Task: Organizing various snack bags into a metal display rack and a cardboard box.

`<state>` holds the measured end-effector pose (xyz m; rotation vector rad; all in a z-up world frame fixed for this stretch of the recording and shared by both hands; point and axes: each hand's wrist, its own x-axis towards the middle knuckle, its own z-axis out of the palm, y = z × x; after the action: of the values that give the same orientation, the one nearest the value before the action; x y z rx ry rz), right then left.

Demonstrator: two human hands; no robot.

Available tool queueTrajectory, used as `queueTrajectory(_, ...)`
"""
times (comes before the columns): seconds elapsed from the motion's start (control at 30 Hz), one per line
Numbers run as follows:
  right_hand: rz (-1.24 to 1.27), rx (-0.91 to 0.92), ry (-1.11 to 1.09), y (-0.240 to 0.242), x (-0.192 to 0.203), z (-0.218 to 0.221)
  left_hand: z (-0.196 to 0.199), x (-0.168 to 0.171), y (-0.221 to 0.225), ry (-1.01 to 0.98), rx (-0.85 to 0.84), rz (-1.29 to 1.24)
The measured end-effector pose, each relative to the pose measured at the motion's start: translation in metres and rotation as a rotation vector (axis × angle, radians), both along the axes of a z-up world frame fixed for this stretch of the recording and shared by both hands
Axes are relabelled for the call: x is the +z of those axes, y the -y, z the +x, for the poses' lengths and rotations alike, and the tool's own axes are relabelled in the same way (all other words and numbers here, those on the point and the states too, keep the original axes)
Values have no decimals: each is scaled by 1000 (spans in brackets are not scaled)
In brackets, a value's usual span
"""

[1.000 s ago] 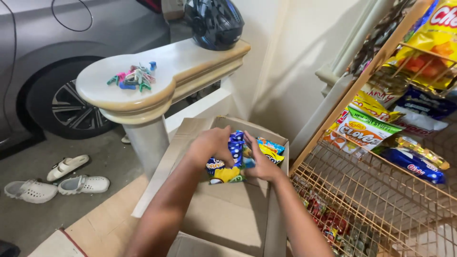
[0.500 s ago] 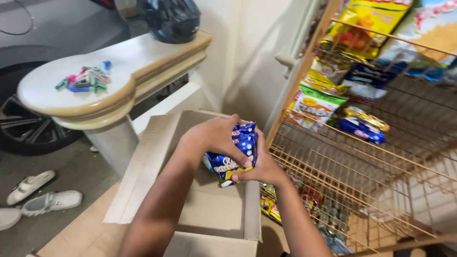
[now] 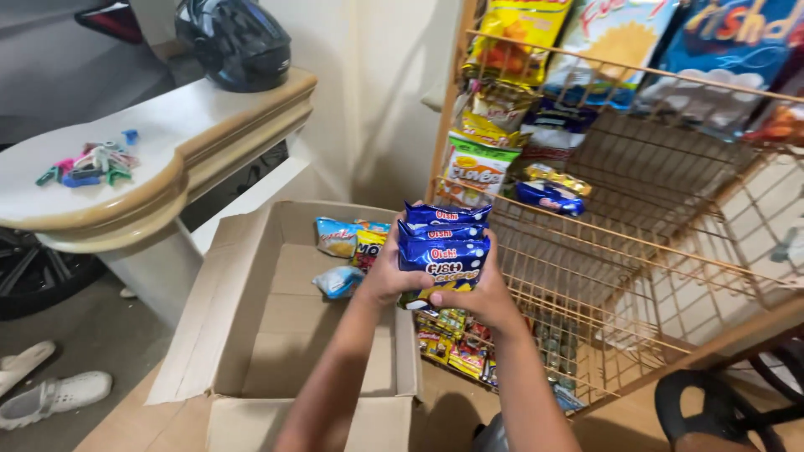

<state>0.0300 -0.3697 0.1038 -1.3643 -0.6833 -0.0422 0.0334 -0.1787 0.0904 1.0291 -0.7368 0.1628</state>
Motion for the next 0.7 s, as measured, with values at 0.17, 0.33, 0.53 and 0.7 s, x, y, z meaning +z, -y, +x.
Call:
queueTrajectory(0.17,43,44,-26,26,14,-22,-11,16,29,-91,33,-51)
queueTrajectory(0.33,206,117,-39,49,15,-25,-13,30,52,-40,39,-63)
queueTrajectory(0.53,102,-44,-53,71,24,-37,-8,33,81,-28,23,-60)
queueTrajectory(0.7,108,-123,-19,97,31,-45,-6,47,109,44,-26,-36)
